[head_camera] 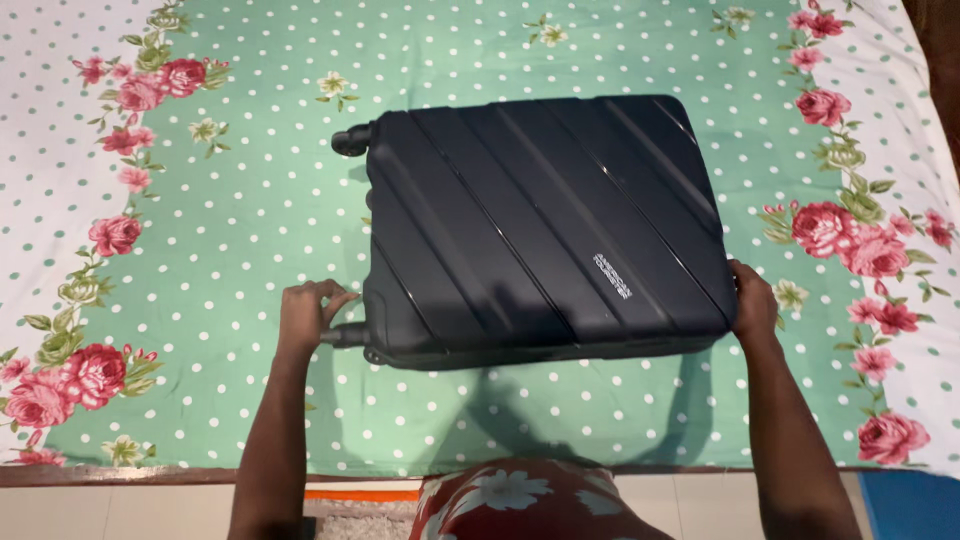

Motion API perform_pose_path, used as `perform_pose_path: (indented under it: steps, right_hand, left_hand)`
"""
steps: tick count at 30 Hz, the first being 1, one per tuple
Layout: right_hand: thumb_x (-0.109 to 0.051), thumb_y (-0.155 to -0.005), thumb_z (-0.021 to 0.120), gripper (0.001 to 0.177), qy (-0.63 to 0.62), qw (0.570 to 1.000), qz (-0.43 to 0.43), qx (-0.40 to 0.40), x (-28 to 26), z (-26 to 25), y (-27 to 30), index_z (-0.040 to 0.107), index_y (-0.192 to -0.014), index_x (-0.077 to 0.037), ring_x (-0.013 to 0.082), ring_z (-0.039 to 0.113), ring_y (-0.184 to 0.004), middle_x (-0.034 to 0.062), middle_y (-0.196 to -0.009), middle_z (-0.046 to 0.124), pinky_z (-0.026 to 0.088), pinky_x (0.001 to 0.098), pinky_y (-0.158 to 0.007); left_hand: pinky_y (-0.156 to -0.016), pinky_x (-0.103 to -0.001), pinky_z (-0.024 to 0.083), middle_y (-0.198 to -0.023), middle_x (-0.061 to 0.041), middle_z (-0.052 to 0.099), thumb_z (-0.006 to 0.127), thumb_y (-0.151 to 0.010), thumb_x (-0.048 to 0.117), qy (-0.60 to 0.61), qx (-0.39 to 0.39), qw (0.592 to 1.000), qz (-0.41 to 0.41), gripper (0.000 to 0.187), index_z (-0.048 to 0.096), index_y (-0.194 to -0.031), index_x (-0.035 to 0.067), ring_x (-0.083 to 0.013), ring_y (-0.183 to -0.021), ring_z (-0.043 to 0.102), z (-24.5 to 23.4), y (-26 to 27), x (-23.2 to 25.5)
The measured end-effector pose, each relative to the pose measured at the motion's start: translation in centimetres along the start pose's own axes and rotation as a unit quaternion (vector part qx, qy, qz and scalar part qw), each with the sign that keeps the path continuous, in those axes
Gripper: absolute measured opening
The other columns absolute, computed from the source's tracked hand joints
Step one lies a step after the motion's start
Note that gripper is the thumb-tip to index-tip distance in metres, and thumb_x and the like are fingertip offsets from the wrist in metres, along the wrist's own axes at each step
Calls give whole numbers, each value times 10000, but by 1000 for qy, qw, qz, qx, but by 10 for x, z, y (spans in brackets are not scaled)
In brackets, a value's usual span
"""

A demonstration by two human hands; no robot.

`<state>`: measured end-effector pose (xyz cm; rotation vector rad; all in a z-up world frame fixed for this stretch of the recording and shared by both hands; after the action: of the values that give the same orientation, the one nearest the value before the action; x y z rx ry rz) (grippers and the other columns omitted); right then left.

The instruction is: The person opens a suitcase on a bed, removes several folded clothing items one by one, and places them into a nearby wardrobe. The person then closes the suitcase and later reopens it to remove additional items.

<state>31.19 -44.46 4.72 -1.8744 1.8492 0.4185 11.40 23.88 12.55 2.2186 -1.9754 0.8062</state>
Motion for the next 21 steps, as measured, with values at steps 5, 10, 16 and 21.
perform_pose_path:
  steps: [5, 10, 16, 21]
  right_hand:
    - [-196, -862, 618, 456, -45, 997, -52, -35, -14, 0, -40, 655, -1311, -127, 398, 693, -981, 202, -1159, 703, 524, 473, -820]
    - [-205, -927, 599, 389, 94, 991, -71, -69, -10, 17, -95, 666, -1303, -129, 419, 657, -1069, 205, -1144, 714, 514, 494, -876]
    - [-228, -896, 591, 412, 126, 984, -47, -114, -27, 28, -164, 671, -1296, -179, 368, 691, -1015, 132, -1121, 736, 535, 492, -858]
    - [-254, -883, 643, 414, 115, 984, -85, -107, -40, 46, -223, 664, -1284, -156, 358, 698, -988, 131, -1167, 728, 539, 480, -841]
  left_hand:
    - [-643, -392, 521, -731, -66, 748, 816, -829, 335, -67, -44, 997, 8, 275, 776, -791, 66, -243, -587, 656, 7, -42, -12]
    - [-634, -385, 504, -724, -89, 732, 797, -879, 339, -83, 0, 996, 39, 312, 752, -817, 37, -243, -600, 652, 17, -86, -22]
    - [-621, -377, 507, -782, -99, 752, 782, -922, 318, -71, 24, 997, -15, 296, 756, -844, 33, -236, -626, 680, 36, -143, -31]
    - [-672, -397, 544, -876, -141, 765, 770, -937, 291, 21, 52, 994, -92, 286, 749, -891, 10, -287, -734, 725, 69, -179, -64]
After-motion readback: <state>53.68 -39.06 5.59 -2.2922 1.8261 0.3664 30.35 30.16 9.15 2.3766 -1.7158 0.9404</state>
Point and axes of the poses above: each hand's wrist, its own y-axis away from the middle knuckle, its own z-axis out of the palm, x = y × z, the point moved 3 cm from there along -y, towards the middle knuckle
